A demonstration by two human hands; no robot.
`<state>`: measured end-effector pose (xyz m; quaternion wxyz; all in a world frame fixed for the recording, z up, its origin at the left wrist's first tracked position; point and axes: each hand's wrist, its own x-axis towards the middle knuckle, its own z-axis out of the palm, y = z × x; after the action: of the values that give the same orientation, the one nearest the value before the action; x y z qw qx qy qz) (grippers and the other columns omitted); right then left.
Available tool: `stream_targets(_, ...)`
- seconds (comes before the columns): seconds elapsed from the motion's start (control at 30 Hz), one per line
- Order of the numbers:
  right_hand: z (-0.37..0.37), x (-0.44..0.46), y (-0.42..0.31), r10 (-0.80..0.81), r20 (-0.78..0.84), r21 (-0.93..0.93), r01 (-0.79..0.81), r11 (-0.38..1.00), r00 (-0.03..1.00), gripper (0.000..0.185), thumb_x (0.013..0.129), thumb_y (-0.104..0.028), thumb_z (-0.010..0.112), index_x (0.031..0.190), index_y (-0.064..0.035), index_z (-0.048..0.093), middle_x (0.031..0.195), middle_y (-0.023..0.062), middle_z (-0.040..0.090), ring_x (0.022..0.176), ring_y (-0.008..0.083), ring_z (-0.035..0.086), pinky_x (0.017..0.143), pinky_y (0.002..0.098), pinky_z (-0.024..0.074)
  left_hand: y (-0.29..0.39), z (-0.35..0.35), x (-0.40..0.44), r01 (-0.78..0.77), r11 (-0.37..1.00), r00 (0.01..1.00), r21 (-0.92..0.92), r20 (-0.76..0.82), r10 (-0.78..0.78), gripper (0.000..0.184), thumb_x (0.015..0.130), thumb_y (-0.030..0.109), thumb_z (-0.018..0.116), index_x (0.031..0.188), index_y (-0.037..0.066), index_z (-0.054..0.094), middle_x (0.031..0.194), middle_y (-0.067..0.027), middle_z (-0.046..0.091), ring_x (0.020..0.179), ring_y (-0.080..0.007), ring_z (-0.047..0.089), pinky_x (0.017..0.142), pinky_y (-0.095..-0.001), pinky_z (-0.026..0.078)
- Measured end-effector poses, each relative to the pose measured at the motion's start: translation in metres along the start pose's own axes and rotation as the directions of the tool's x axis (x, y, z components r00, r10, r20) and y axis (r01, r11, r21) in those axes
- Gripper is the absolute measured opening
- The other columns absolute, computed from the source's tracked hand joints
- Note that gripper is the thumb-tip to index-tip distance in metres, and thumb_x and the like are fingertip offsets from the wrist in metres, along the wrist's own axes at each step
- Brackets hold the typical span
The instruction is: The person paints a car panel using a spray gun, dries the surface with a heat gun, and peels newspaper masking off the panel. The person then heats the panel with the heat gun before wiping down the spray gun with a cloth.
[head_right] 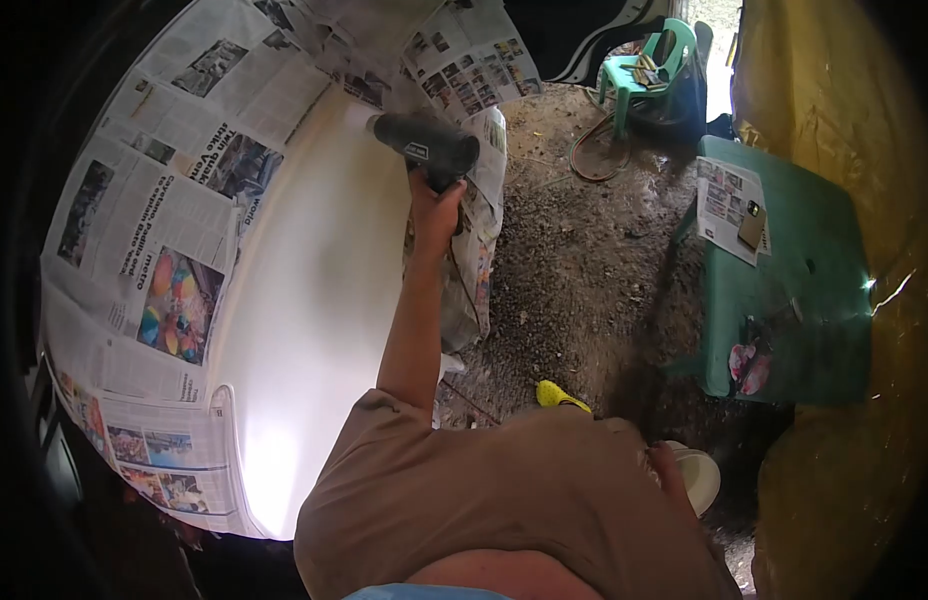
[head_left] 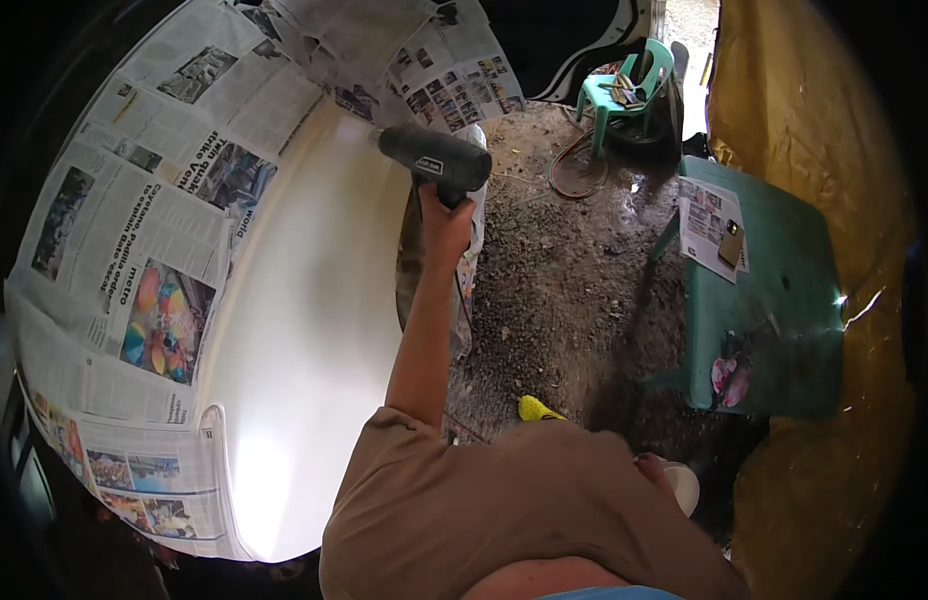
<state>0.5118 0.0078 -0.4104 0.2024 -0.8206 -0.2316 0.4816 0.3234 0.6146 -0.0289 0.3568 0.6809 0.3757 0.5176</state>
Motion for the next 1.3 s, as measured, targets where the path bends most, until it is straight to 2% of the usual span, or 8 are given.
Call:
stream_targets(0.17,0.003,0.068,0.011,-0.094,-0.014,-0.173,0.090,0.981,0.995,0.039,0.093,-0.030,0.050,0.101,0.0052,0.063,0.089,0.0175,0.066,0.074,0.0308,0.067,0.058,0.0447,0.0536,-0.019,-0.007,0.005,0.052,0.997,0.998,-0.061,0.025,-0.051,0.047,0.080,0.008,0.065,0.120,-0.001,0.044,0.102,-0.0133,0.056,0.090,-0.0241,0.055,0.083,-0.0344,0.044)
stream_targets(0.27,-0.013,0.066,-0.052,0.188,0.027,0.489,-0.177,0.854,0.982,0.041,0.095,-0.033,0.046,0.103,0.0039,0.063,0.092,0.0193,0.065,0.079,0.0333,0.067,0.062,0.0465,0.0534,-0.007,-0.021,-0.012,0.029,0.998,1.000,-0.056,0.002,-0.029,0.052,0.081,0.008,0.067,0.126,-0.001,0.042,0.107,-0.0146,0.056,0.097,-0.0257,0.056,0.089,-0.0350,0.044)
stream_targets(0.4,-0.030,0.102,-0.094,-0.057,0.081,-0.048,0.061,0.997,0.995,0.039,0.094,-0.034,0.047,0.108,-0.0007,0.064,0.100,0.0225,0.065,0.082,0.0376,0.067,0.072,0.0476,0.0538,0.025,-0.048,-0.052,0.099,0.995,0.991,-0.017,-0.088,-0.100,0.060,0.082,0.008,0.069,0.133,-0.001,0.039,0.119,-0.0167,0.055,0.109,-0.0271,0.055,0.096,-0.0353,0.042)
stream_targets(0.47,-0.021,0.168,-0.056,-0.452,0.159,-0.311,0.479,0.821,0.878,0.038,0.093,-0.034,0.050,0.110,-0.0030,0.064,0.104,0.0235,0.065,0.083,0.0391,0.067,0.076,0.0475,0.0538,0.034,-0.063,-0.073,0.133,0.991,0.980,-0.027,-0.146,-0.136,0.063,0.082,0.007,0.070,0.135,-0.001,0.037,0.123,-0.0165,0.054,0.112,-0.0266,0.054,0.096,-0.0355,0.043)
stream_targets(0.7,-0.040,0.279,-0.169,-0.277,0.668,-0.628,0.723,0.287,0.690,0.035,0.093,-0.033,0.052,0.107,-0.0058,0.068,0.100,0.0193,0.067,0.089,0.0339,0.066,0.079,0.0446,0.0532,0.110,-0.103,-0.153,0.274,0.928,0.817,-0.252,-0.448,-0.363,0.057,0.081,-0.001,0.068,0.128,0.004,0.037,0.105,-0.0067,0.056,0.092,-0.0133,0.056,0.081,-0.0289,0.047)
stream_targets(0.93,-0.067,0.397,-0.277,-0.044,0.889,-0.441,0.823,-0.359,0.457,0.032,0.094,-0.033,0.053,0.104,-0.0086,0.072,0.096,0.0150,0.069,0.096,0.0287,0.066,0.082,0.0416,0.0526,0.116,-0.109,-0.201,0.208,0.966,0.306,-0.151,-0.929,-0.211,0.042,0.077,-0.005,0.071,0.116,0.000,0.054,0.092,-0.0092,0.066,0.088,-0.0190,0.064,0.080,-0.0329,0.051)
stream_targets(1.17,-0.074,0.502,-0.359,-0.211,0.961,-0.270,0.753,-0.599,0.177,0.023,0.083,-0.020,0.060,0.077,-0.0012,0.071,0.083,0.0184,0.069,0.088,0.0321,0.069,0.078,0.0444,0.0550,0.113,-0.075,-0.160,0.279,0.956,0.348,-0.089,-0.919,-0.187,0.059,0.078,-0.008,0.065,0.132,0.000,0.042,0.109,-0.0105,0.061,0.096,-0.0171,0.060,0.084,-0.0291,0.048)
stream_targets(1.3,-0.096,0.482,-0.400,-0.208,0.797,-0.563,0.822,0.086,0.568,0.019,0.082,-0.017,0.060,0.078,-0.0034,0.072,0.081,0.0163,0.069,0.085,0.0307,0.069,0.076,0.0427,0.0553,0.089,-0.039,-0.103,0.272,0.954,0.516,-0.125,-0.818,-0.254,0.069,0.082,-0.004,0.068,0.140,0.000,0.032,0.113,-0.0087,0.059,0.097,-0.0145,0.058,0.083,-0.0269,0.047)
